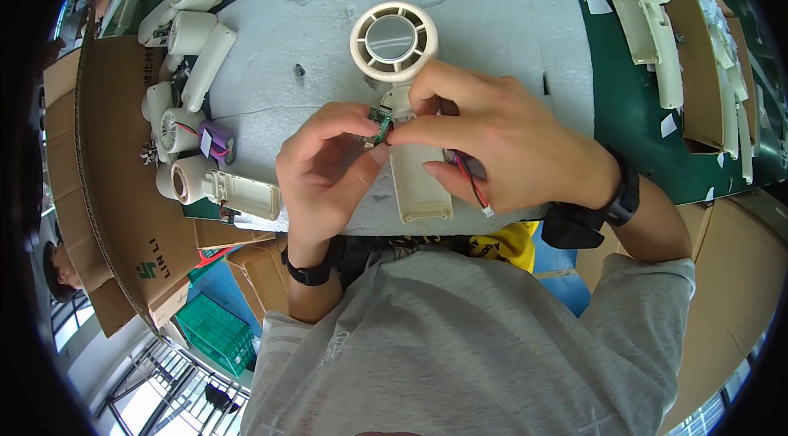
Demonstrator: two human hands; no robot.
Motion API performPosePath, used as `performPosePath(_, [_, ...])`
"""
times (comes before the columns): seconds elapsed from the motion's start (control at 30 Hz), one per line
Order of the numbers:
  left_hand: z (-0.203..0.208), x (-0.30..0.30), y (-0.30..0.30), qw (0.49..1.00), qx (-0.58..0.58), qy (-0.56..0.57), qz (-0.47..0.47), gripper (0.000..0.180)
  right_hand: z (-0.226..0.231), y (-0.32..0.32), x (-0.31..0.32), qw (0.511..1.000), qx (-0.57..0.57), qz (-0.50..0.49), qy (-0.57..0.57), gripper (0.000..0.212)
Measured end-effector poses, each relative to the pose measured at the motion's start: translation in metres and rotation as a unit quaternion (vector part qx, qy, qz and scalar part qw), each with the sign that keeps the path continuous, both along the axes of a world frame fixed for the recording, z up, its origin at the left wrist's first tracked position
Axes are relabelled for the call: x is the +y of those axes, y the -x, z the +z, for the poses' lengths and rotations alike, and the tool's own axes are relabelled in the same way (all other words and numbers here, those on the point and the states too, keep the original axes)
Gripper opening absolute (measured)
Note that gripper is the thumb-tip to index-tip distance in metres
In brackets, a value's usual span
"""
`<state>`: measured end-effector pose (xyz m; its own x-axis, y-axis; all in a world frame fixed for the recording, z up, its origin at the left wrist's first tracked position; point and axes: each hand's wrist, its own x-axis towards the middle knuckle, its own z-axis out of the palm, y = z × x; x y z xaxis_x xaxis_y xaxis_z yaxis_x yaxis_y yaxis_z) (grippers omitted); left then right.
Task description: The person picks up a battery pack from a box and places it on the table. They then connect the battery pack's wires to a circuit board and fit both components into a fan housing.
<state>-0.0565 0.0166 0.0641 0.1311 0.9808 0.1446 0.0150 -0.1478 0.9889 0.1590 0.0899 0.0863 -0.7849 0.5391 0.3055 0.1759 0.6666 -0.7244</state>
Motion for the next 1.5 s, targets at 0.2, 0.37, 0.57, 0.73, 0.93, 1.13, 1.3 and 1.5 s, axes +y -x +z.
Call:
performPosePath(0.2, [0.001, 0.002, 0.002, 1.0, -0.015, -0.005, 0.007, 0.03, -0.012, -0.004, 0.005, 0.995, 0.097, -0.014, 0.01, 0.033])
performPosePath(0.37, [0.007, 0.003, 0.003, 0.993, 0.102, -0.044, -0.044, 0.023, -0.007, 0.002, -0.004, 0.984, 0.075, -0.129, -0.094, 0.035])
performPosePath(0.57, [0.012, 0.003, -0.009, 0.98, 0.155, -0.127, -0.021, 0.023, -0.008, 0.011, -0.018, 0.968, 0.034, -0.173, -0.177, 0.042])
performPosePath(0.73, [0.011, 0.005, -0.007, 0.975, 0.168, -0.142, -0.021, 0.023, -0.007, 0.011, -0.02, 0.964, 0.01, -0.174, -0.202, 0.046])
performPosePath(0.93, [0.007, 0.002, -0.007, 0.996, 0.079, -0.042, 0.02, 0.016, -0.006, 0.005, -0.013, 0.974, 0.039, -0.107, -0.197, 0.034])
performPosePath(1.13, [0.006, 0.003, -0.002, 0.999, 0.044, -0.027, -0.008, 0.01, -0.004, 0.001, -0.008, 0.984, 0.064, -0.067, -0.149, 0.024])
performPosePath(1.3, [0.006, 0.003, -0.001, 1.0, 0.003, 0.002, -0.022, 0.016, -0.006, 0.002, -0.005, 0.988, 0.055, -0.056, -0.132, 0.022])
performPosePath(1.5, [0.01, 0.003, -0.001, 0.999, 0.018, 0.025, -0.029, 0.02, -0.007, 0.002, -0.008, 0.984, 0.041, -0.063, -0.159, 0.022])
